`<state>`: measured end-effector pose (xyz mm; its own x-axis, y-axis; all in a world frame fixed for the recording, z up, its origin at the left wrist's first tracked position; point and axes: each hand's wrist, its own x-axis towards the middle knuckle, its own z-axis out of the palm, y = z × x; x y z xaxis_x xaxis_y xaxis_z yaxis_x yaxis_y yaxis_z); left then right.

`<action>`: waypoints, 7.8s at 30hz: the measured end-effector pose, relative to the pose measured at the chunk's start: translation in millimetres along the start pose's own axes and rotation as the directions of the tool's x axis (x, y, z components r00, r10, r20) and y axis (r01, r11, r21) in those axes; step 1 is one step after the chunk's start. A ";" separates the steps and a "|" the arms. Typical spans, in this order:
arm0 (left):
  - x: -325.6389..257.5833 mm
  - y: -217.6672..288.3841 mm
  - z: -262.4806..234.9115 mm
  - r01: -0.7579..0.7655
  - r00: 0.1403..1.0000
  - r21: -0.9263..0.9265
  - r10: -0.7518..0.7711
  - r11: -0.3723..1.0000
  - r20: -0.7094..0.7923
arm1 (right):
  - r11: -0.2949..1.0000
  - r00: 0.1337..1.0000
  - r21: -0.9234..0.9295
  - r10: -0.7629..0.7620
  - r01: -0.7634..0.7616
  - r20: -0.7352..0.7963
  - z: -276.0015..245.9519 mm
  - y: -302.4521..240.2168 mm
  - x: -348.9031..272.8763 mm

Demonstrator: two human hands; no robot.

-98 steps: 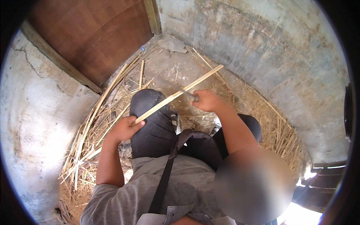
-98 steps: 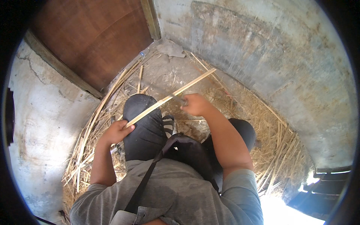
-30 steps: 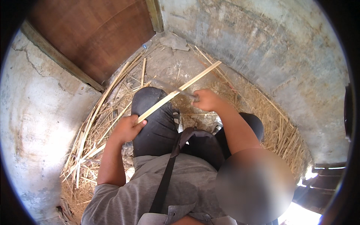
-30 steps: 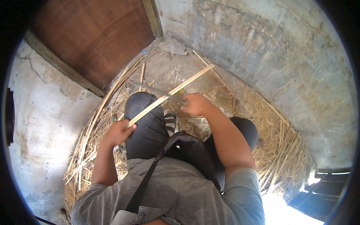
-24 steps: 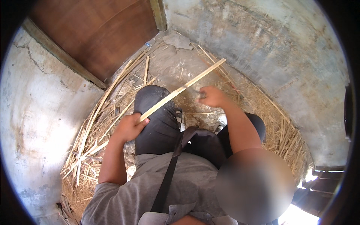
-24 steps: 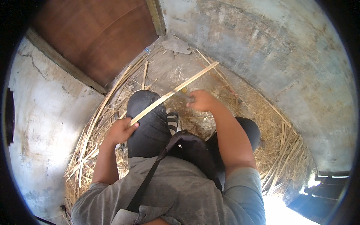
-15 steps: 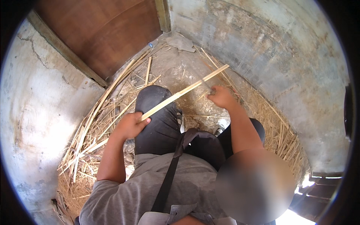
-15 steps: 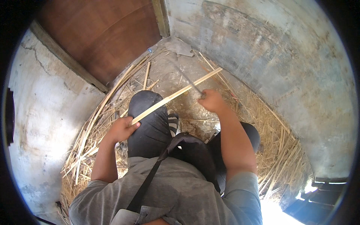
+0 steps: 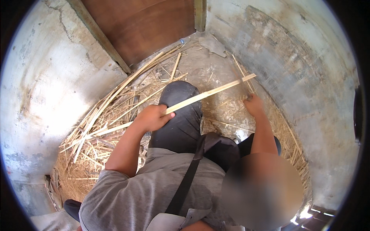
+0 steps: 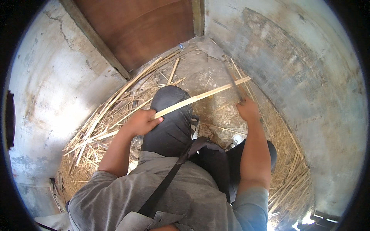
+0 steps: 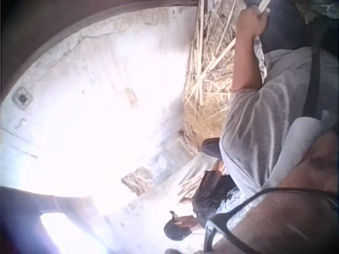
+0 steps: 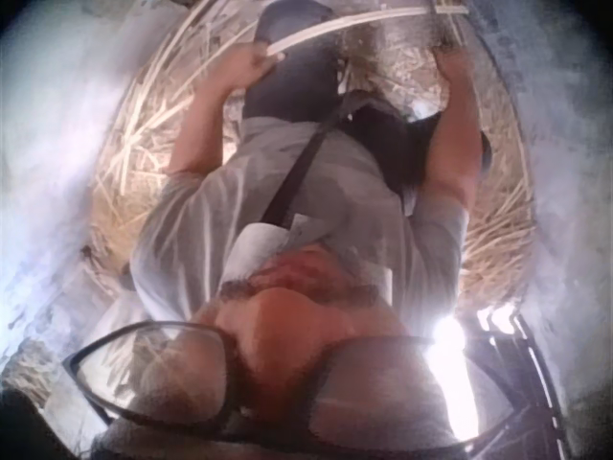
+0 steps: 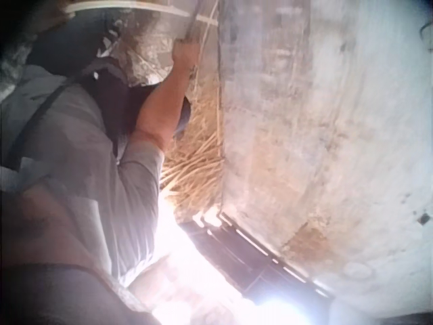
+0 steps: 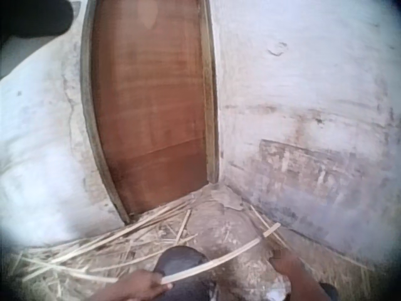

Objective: The person sits on the floor and uses a knife to split long bamboo strips into thinner slivers. They hold the bamboo against their leg and repeatedly draw the knife along the length of the strip to separate the fibers.

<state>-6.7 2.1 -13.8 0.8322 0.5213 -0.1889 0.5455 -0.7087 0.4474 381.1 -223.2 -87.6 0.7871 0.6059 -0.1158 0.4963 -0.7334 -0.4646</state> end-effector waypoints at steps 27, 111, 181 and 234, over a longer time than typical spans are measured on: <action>-44.2 -177.1 -16.2 0.407 0.894 -0.190 -0.432 0.893 -0.116 | 0.996 0.995 0.031 0.083 -0.084 0.051 -72.4 85.4 -71.2; -122.9 -211.3 196.6 0.295 0.782 -0.484 -0.499 0.824 -0.372 | 0.954 0.976 -0.208 0.208 -0.217 -0.062 -69.2 87.7 -76.2; -80.9 -77.9 38.7 -0.033 0.986 -0.064 0.022 0.997 -0.168 | 0.945 0.947 0.172 -0.301 0.279 0.117 5.1 -57.9 -35.9; -78.5 -60.0 33.4 -0.019 0.979 0.006 0.020 1.000 -0.204 | 0.862 0.826 0.149 -0.506 0.484 0.246 22.0 -82.3 -57.5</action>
<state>-101.5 -12.2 -55.0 0.8051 0.5932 0.0025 0.5301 -0.7213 0.4457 286.9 -190.9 -62.0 0.3089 0.9480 -0.0767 0.7540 -0.2932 -0.5878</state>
